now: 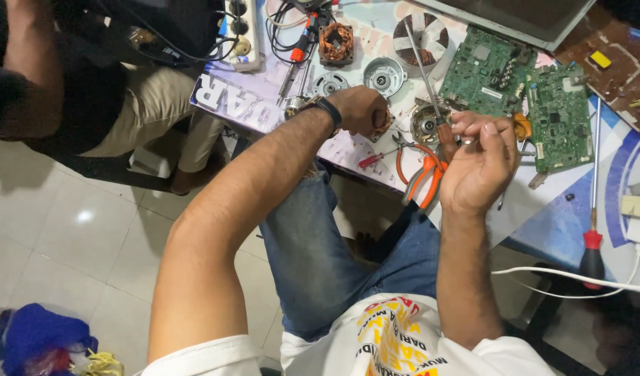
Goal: Repairing or disassembling an electronic motor assembly by manipulating wires and small components on a workbench.
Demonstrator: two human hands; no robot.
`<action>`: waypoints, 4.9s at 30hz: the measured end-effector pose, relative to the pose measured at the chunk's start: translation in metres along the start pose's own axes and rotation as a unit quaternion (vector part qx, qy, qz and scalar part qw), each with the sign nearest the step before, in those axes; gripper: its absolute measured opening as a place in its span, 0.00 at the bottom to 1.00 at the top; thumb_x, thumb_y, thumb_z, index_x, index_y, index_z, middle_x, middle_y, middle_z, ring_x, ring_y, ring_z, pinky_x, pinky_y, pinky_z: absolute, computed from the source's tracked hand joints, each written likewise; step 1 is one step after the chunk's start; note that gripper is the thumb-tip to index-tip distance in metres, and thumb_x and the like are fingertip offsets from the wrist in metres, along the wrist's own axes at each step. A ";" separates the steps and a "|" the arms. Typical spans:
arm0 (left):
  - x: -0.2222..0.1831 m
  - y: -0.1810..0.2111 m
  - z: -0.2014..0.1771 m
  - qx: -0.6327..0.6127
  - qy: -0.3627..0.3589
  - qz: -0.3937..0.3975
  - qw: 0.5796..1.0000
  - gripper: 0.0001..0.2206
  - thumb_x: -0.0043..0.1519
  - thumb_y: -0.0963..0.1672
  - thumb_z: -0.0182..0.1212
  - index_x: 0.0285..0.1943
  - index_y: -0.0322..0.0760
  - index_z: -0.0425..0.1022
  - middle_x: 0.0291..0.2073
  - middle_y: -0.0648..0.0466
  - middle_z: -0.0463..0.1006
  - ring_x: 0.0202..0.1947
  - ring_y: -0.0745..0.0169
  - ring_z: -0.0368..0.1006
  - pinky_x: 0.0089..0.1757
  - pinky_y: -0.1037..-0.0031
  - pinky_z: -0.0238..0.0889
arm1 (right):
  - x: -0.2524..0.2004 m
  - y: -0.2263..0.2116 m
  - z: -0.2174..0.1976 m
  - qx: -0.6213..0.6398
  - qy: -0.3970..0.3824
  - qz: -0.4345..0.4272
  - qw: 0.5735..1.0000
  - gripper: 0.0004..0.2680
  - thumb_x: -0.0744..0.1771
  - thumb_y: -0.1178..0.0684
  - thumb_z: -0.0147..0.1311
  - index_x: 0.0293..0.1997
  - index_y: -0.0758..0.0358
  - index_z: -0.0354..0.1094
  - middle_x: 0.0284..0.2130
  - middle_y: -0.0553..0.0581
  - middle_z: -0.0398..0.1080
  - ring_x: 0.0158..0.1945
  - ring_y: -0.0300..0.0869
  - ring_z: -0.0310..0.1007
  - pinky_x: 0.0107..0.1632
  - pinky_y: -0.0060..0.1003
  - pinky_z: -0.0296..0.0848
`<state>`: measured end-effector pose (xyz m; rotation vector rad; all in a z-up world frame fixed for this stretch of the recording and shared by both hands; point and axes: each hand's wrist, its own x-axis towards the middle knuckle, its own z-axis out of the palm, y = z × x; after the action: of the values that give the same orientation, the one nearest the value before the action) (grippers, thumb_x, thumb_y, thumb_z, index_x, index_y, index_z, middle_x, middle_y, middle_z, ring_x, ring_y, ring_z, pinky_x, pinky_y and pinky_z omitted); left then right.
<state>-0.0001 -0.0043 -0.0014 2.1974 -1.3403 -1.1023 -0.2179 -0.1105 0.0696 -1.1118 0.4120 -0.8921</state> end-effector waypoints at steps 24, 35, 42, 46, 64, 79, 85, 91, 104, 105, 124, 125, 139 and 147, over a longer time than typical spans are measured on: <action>0.004 -0.006 0.007 0.130 0.066 0.027 0.989 0.10 0.50 0.44 0.72 0.40 0.54 0.84 0.35 0.57 0.85 0.40 0.52 0.82 0.40 0.65 0.75 | -0.006 0.045 -0.006 -0.611 -0.270 0.171 0.724 0.07 0.64 0.42 0.58 0.42 0.42 0.79 0.25 0.45 0.77 0.40 0.43 0.78 0.42 0.40 0.73; 0.003 0.000 0.007 0.114 0.048 -0.015 0.992 0.10 0.50 0.44 0.70 0.39 0.57 0.83 0.30 0.60 0.84 0.32 0.59 0.82 0.36 0.69 0.75 | 0.042 0.062 0.021 -0.527 -0.240 0.212 0.787 0.07 0.65 0.37 0.56 0.41 0.34 0.78 0.19 0.39 0.68 0.29 0.36 0.69 0.38 0.32 0.63; 0.009 -0.005 0.013 0.095 0.045 -0.030 0.994 0.10 0.51 0.41 0.67 0.39 0.54 0.83 0.27 0.57 0.83 0.23 0.63 0.81 0.31 0.73 0.74 | 0.045 0.092 0.001 -0.310 -0.155 0.246 0.905 0.05 0.65 0.53 0.56 0.39 0.58 0.77 0.14 0.43 0.56 0.15 0.23 0.49 0.17 0.17 0.48; 0.009 -0.006 0.014 0.097 0.042 -0.027 0.994 0.10 0.52 0.41 0.66 0.38 0.54 0.84 0.27 0.57 0.83 0.23 0.63 0.81 0.31 0.72 0.73 | 0.026 0.077 -0.008 -0.292 -0.134 0.270 0.908 0.05 0.67 0.53 0.54 0.40 0.59 0.75 0.14 0.45 0.54 0.12 0.25 0.47 0.15 0.19 0.47; 0.019 -0.019 0.020 0.097 0.041 0.004 0.994 0.11 0.51 0.45 0.71 0.42 0.56 0.84 0.40 0.55 0.84 0.47 0.50 0.80 0.46 0.60 0.75 | -0.034 0.101 -0.024 -0.215 -0.212 0.250 0.920 0.07 0.67 0.58 0.50 0.47 0.63 0.73 0.14 0.45 0.55 0.18 0.27 0.53 0.23 0.20 0.50; 0.014 -0.013 0.019 0.154 0.085 0.034 0.984 0.08 0.53 0.47 0.72 0.40 0.61 0.85 0.35 0.58 0.85 0.39 0.55 0.82 0.39 0.68 0.75 | -0.043 0.107 -0.027 -0.120 -0.133 0.288 0.941 0.05 0.68 0.59 0.50 0.44 0.65 0.71 0.12 0.45 0.48 0.12 0.26 0.46 0.14 0.20 0.49; 0.003 -0.012 0.009 0.121 0.078 0.035 0.989 0.09 0.53 0.45 0.73 0.40 0.57 0.86 0.33 0.57 0.85 0.36 0.55 0.82 0.38 0.68 0.75 | -0.058 0.101 -0.030 -0.085 -0.110 0.310 0.940 0.05 0.69 0.58 0.49 0.46 0.65 0.69 0.13 0.45 0.50 0.10 0.26 0.46 0.13 0.19 0.49; 0.006 -0.019 0.012 0.077 0.053 0.044 0.995 0.11 0.51 0.46 0.74 0.43 0.56 0.86 0.34 0.54 0.85 0.33 0.51 0.82 0.38 0.66 0.75 | -0.059 0.091 -0.053 -0.134 -0.125 0.283 0.942 0.09 0.71 0.55 0.48 0.52 0.69 0.71 0.20 0.58 0.69 0.10 0.26 0.55 0.12 0.20 0.54; 0.007 -0.021 0.009 -0.022 0.024 0.003 0.999 0.11 0.53 0.42 0.69 0.45 0.50 0.85 0.30 0.52 0.82 0.23 0.62 0.80 0.23 0.77 0.76 | -0.050 0.071 -0.084 -0.184 -0.153 0.210 0.948 0.07 0.69 0.60 0.54 0.51 0.72 0.71 0.36 0.68 0.76 0.26 0.45 0.80 0.29 0.37 0.81; 0.007 -0.021 0.009 -0.030 0.022 -0.002 0.999 0.11 0.54 0.42 0.68 0.45 0.49 0.85 0.29 0.52 0.82 0.22 0.62 0.80 0.22 0.78 0.77 | -0.049 0.068 -0.082 -0.164 -0.146 0.211 0.952 0.07 0.70 0.59 0.52 0.51 0.72 0.70 0.37 0.70 0.76 0.27 0.47 0.80 0.30 0.39 0.82; 0.037 -0.034 0.022 0.047 0.034 0.007 0.998 0.10 0.60 0.44 0.58 0.46 0.49 0.85 0.30 0.46 0.82 0.21 0.58 0.79 0.22 0.75 0.75 | -0.037 0.078 -0.003 -0.385 -0.114 0.069 0.913 0.05 0.70 0.55 0.56 0.38 0.63 0.72 0.21 0.57 0.75 0.13 0.36 0.69 0.14 0.27 0.64; 0.032 -0.029 0.020 0.077 0.046 0.006 0.996 0.10 0.60 0.45 0.59 0.46 0.51 0.85 0.32 0.48 0.83 0.28 0.54 0.81 0.29 0.69 0.76 | -0.037 0.075 0.003 -0.391 -0.107 0.057 0.912 0.05 0.70 0.55 0.56 0.37 0.64 0.73 0.20 0.56 0.74 0.14 0.36 0.69 0.16 0.28 0.65; 0.023 -0.020 0.025 0.143 0.075 -0.012 0.987 0.08 0.59 0.48 0.61 0.43 0.61 0.85 0.36 0.60 0.85 0.43 0.55 0.81 0.42 0.64 0.76 | -0.025 0.128 -0.005 -0.491 -0.068 0.023 0.868 0.05 0.68 0.55 0.56 0.32 0.57 0.73 0.16 0.51 0.73 0.18 0.42 0.73 0.26 0.36 0.68; 0.024 -0.019 0.027 0.141 0.079 -0.015 0.987 0.08 0.59 0.48 0.61 0.42 0.61 0.85 0.35 0.60 0.85 0.42 0.57 0.81 0.41 0.64 0.76 | -0.039 0.126 0.005 -0.554 -0.064 -0.033 0.829 0.07 0.68 0.49 0.62 0.32 0.55 0.72 0.19 0.57 0.74 0.28 0.58 0.76 0.34 0.50 0.70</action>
<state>-0.0034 -0.0127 -0.0408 2.4518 -1.4714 -0.7658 -0.1867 -0.0569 -0.0467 -2.2516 0.8293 -0.5881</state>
